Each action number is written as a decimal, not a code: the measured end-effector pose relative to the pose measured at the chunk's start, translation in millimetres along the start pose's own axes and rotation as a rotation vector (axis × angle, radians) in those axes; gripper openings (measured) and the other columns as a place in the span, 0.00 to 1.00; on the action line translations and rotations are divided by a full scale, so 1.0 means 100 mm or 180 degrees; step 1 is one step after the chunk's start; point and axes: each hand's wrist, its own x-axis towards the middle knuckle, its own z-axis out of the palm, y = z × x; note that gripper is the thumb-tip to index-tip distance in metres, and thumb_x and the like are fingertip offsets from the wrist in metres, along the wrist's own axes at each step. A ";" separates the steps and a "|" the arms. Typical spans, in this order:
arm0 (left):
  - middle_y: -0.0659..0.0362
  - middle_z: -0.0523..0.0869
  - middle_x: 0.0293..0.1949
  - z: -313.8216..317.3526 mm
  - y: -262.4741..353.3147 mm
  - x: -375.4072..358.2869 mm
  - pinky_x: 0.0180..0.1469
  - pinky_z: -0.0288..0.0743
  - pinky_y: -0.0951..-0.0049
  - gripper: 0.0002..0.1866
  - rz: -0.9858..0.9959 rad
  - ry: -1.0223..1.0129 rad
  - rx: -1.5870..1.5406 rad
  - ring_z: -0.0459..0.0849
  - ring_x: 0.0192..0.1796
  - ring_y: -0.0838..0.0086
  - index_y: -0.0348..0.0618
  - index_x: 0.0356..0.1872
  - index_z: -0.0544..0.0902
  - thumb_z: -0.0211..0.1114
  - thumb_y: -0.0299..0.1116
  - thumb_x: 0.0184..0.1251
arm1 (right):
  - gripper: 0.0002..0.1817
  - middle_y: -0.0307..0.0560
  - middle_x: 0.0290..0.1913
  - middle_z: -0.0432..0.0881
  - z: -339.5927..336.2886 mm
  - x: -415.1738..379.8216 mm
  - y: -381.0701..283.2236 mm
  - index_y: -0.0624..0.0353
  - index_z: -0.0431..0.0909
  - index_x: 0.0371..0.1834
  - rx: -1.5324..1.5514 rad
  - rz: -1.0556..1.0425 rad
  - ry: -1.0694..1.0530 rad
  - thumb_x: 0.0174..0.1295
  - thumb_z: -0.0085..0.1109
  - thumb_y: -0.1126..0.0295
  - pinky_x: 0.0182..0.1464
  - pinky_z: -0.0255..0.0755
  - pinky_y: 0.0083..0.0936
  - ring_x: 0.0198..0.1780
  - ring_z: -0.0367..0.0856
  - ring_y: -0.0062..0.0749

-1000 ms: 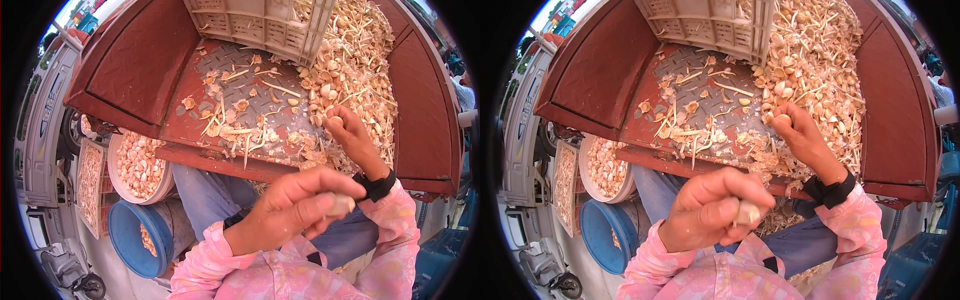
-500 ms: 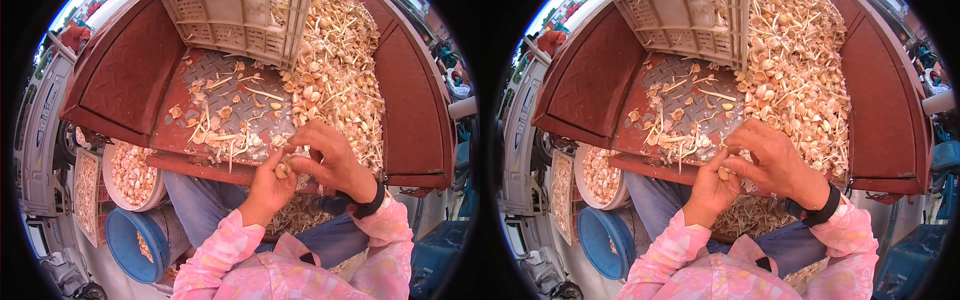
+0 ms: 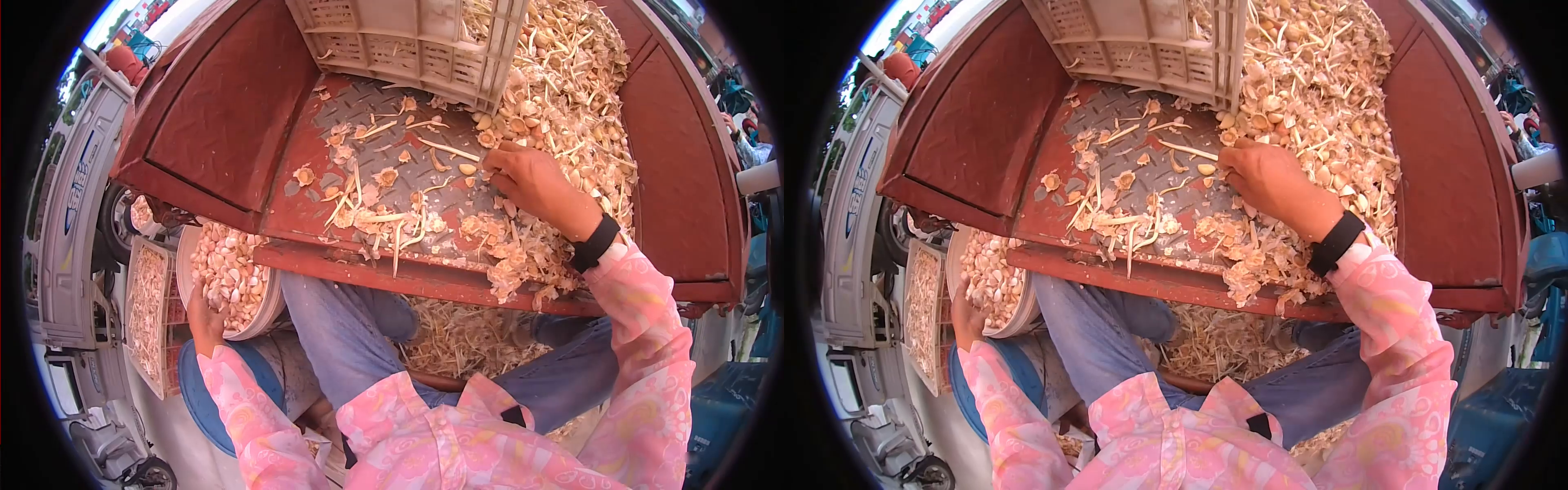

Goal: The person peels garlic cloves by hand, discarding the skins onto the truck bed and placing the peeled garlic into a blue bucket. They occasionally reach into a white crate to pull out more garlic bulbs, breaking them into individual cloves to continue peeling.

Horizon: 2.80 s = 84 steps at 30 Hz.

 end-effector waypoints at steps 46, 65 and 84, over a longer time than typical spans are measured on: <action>0.53 0.83 0.33 2.99 -0.50 -1.91 0.32 0.77 0.74 0.08 0.1652 -0.3138 0.2442 0.83 0.34 0.69 0.32 0.36 0.80 0.60 0.25 0.56 | 0.06 0.50 0.29 0.77 -0.11 -0.78 -0.16 0.62 0.76 0.32 0.1466 0.0757 0.0472 0.55 0.57 0.72 0.34 0.69 0.32 0.32 0.77 0.42; 0.54 0.82 0.39 2.40 -0.83 -2.43 0.43 0.79 0.80 0.11 -0.0207 -0.4004 -0.0374 0.83 0.40 0.75 0.31 0.45 0.77 0.58 0.23 0.64 | 0.03 0.53 0.25 0.77 -0.15 -0.83 -0.44 0.63 0.75 0.28 0.1257 0.0036 0.0991 0.54 0.56 0.75 0.32 0.70 0.36 0.30 0.78 0.48; 0.62 0.76 0.31 2.56 -0.61 -2.18 0.32 0.69 0.84 0.09 -0.1030 -0.3458 -0.0802 0.71 0.29 0.84 0.35 0.45 0.75 0.53 0.28 0.68 | 0.03 0.48 0.28 0.75 -0.09 -0.24 0.11 0.59 0.74 0.29 -0.0936 -0.0154 0.0452 0.51 0.53 0.75 0.33 0.72 0.37 0.34 0.77 0.45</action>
